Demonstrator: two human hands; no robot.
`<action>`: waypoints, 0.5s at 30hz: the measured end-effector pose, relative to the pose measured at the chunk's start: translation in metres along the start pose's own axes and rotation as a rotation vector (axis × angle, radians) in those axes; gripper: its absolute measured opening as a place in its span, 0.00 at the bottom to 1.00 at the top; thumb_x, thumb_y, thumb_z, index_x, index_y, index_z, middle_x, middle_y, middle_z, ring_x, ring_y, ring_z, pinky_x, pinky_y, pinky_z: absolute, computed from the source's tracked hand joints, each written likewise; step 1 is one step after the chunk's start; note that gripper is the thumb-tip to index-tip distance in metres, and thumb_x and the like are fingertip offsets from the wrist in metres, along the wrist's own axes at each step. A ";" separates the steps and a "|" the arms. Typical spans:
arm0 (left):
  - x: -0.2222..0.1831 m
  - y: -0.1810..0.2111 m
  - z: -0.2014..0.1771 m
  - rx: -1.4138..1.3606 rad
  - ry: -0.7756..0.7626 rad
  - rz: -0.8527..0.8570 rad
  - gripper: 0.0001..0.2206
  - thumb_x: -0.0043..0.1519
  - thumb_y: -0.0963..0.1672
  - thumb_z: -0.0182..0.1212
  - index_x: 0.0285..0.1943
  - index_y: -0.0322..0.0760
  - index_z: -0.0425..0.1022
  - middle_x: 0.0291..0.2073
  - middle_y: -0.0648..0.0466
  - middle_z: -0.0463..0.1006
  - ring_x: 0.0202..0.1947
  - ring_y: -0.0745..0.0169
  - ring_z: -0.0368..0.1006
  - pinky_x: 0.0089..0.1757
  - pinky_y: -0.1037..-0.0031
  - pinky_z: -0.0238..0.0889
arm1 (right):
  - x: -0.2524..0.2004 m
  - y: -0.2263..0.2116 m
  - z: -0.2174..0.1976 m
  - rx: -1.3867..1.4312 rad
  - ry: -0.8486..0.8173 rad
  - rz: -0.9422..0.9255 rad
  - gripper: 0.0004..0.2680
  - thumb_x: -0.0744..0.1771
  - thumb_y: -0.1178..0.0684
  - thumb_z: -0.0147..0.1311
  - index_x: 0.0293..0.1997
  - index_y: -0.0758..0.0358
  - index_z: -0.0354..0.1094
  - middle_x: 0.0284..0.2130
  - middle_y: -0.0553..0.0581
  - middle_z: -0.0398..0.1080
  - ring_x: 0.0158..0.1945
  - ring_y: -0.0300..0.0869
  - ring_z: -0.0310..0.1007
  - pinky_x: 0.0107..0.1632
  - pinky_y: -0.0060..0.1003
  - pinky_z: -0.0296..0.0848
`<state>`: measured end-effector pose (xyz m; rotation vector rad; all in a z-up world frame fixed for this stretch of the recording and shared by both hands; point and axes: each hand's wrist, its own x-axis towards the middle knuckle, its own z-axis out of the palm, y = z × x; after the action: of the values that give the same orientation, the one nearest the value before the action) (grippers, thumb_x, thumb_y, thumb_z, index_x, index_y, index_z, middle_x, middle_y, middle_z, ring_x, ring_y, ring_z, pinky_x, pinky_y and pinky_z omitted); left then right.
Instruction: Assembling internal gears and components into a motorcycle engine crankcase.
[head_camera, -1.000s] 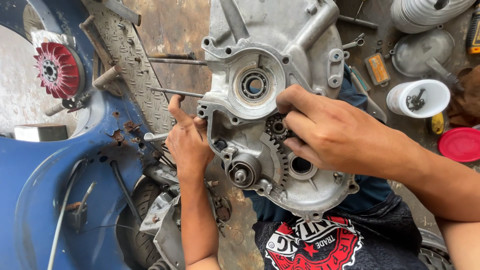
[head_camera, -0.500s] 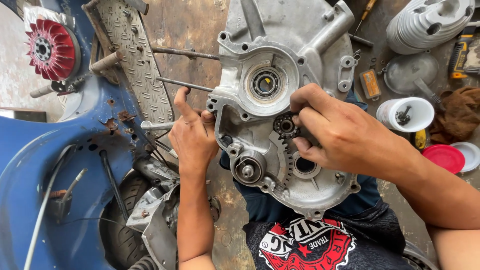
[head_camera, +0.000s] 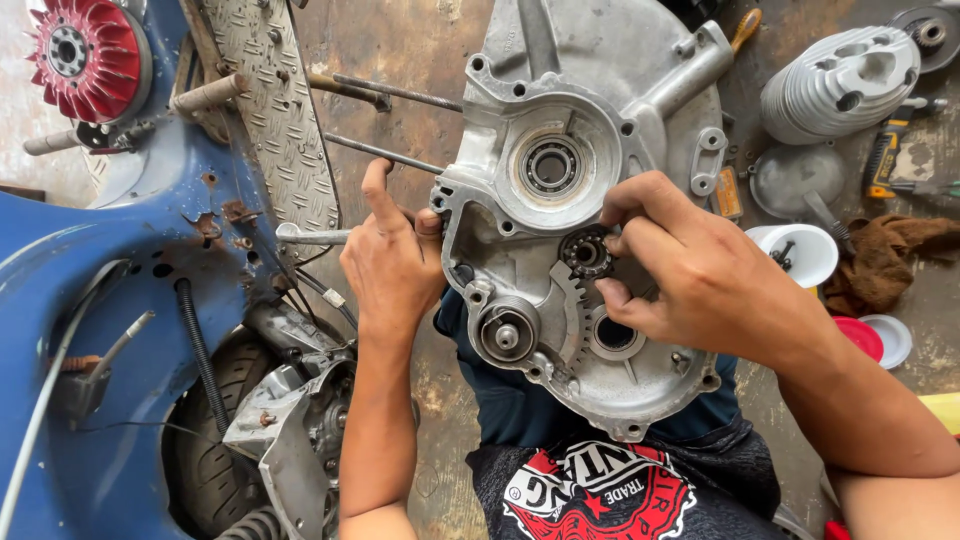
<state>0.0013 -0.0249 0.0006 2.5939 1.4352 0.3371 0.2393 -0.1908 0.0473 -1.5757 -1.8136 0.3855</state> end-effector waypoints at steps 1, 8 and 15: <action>0.000 0.000 0.001 -0.002 0.003 -0.004 0.26 0.72 0.52 0.46 0.72 0.33 0.48 0.21 0.56 0.77 0.20 0.48 0.74 0.27 0.61 0.62 | 0.000 0.000 0.000 -0.002 -0.003 -0.004 0.09 0.59 0.62 0.63 0.33 0.70 0.64 0.48 0.61 0.67 0.34 0.46 0.70 0.37 0.38 0.71; 0.000 0.000 -0.002 -0.080 0.008 0.041 0.25 0.69 0.46 0.51 0.70 0.29 0.49 0.22 0.55 0.77 0.22 0.48 0.74 0.35 0.62 0.65 | -0.001 0.000 0.000 -0.009 0.004 -0.015 0.09 0.59 0.62 0.64 0.32 0.70 0.64 0.48 0.61 0.67 0.33 0.45 0.69 0.35 0.37 0.71; -0.003 -0.005 -0.005 -0.197 -0.001 0.101 0.26 0.73 0.50 0.45 0.71 0.26 0.49 0.28 0.52 0.80 0.31 0.46 0.78 0.46 0.59 0.65 | -0.001 -0.003 -0.001 -0.008 0.012 -0.036 0.08 0.59 0.63 0.63 0.32 0.70 0.64 0.48 0.61 0.67 0.35 0.45 0.69 0.37 0.37 0.70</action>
<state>-0.0052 -0.0246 0.0035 2.5107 1.2067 0.4648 0.2377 -0.1931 0.0496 -1.5458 -1.8340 0.3521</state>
